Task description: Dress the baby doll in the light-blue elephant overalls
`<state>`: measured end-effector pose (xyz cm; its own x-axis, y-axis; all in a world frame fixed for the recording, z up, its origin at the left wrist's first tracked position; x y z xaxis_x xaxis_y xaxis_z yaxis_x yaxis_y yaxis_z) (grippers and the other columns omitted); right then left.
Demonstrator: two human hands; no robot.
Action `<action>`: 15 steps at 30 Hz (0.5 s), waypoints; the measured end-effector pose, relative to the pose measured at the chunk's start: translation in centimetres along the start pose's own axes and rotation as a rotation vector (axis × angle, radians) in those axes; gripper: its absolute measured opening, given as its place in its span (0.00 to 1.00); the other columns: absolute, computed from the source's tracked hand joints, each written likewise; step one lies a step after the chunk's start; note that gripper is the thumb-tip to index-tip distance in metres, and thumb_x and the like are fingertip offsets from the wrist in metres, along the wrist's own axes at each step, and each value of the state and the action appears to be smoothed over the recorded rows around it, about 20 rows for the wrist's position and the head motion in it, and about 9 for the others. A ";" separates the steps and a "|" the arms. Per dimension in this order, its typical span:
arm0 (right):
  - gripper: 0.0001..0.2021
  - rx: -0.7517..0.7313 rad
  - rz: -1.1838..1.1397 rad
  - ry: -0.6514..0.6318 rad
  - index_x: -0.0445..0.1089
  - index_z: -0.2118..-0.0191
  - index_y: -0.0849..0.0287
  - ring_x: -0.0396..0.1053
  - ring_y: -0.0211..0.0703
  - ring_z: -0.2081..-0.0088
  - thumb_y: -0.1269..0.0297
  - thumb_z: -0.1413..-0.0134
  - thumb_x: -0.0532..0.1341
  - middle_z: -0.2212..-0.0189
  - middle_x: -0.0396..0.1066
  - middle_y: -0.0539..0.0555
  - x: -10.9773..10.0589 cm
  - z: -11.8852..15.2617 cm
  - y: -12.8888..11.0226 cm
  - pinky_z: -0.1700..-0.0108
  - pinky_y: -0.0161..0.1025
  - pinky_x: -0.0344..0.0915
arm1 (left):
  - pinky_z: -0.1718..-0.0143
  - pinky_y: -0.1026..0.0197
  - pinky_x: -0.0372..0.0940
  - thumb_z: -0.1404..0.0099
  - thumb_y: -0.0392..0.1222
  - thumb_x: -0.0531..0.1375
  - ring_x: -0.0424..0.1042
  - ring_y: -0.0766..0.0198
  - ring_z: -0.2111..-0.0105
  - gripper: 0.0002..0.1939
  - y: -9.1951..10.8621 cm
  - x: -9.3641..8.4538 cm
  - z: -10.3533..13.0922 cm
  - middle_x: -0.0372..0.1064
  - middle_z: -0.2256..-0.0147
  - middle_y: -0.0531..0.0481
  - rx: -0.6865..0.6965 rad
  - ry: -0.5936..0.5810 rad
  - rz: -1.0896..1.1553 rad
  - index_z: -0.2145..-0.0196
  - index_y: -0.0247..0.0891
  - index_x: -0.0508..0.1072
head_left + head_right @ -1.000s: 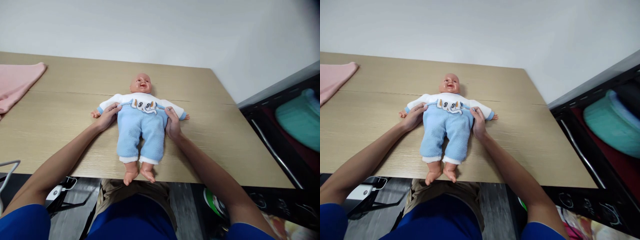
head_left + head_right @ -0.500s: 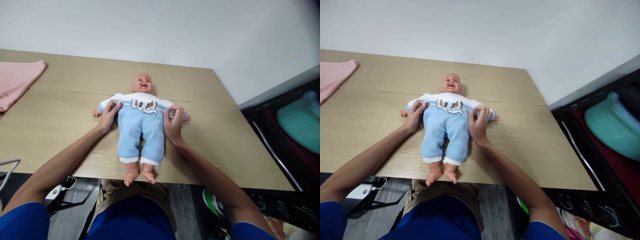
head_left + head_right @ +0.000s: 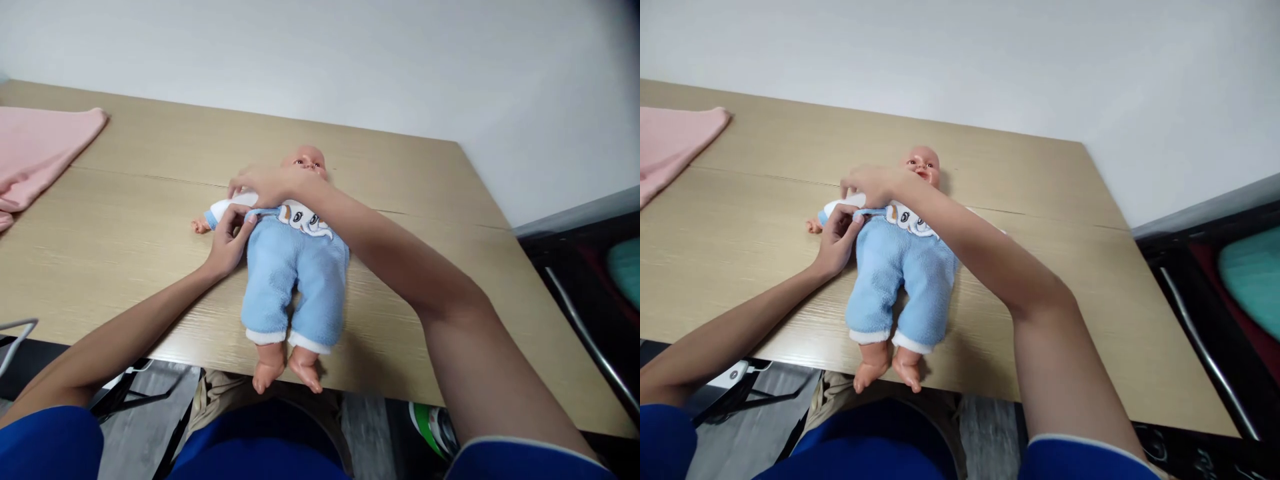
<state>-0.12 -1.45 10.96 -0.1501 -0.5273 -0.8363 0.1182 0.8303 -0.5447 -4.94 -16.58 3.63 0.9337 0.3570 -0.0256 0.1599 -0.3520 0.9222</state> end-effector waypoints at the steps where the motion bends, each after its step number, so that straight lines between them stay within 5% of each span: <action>1: 0.21 0.011 -0.080 -0.077 0.79 0.57 0.58 0.75 0.41 0.56 0.77 0.58 0.80 0.60 0.84 0.44 0.7 -1.2 0.7 0.44 0.43 0.70 | 0.52 0.56 0.65 0.23 0.68 0.69 0.70 0.59 0.59 0.23 0.2 -0.1 0.1 0.72 0.58 0.51 0.001 0.011 -0.034 0.54 0.45 0.77; 5: 0.18 -0.017 -0.223 -0.067 0.80 0.62 0.55 0.70 0.39 0.64 0.77 0.61 0.79 0.68 0.81 0.42 2.0 -2.4 1.6 0.52 0.41 0.66 | 0.48 0.53 0.65 0.20 0.67 0.67 0.70 0.56 0.56 0.22 0.7 -0.4 0.3 0.74 0.57 0.49 0.011 0.063 -0.136 0.54 0.45 0.78; 15: 0.16 -0.018 -0.593 0.277 0.78 0.54 0.50 0.75 0.49 0.55 0.72 0.50 0.69 0.58 0.81 0.48 -0.5 3.4 1.5 0.50 0.43 0.72 | 0.46 0.44 0.66 0.18 0.59 0.65 0.72 0.50 0.57 0.16 2.3 -0.5 1.5 0.75 0.61 0.46 0.270 -0.018 -0.357 0.57 0.46 0.80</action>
<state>3.44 -0.53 10.34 -0.4324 -0.8326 -0.3460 -0.0784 0.4170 -0.9055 -4.51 -18.89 5.21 0.8096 0.4832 -0.3333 0.5492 -0.4232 0.7206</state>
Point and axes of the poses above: each hand's wrist, its own z-axis away from the middle knuckle, its own x-axis out of the palm, y = z × x, the point moved 6 cm from there along -z, towards the middle knuckle
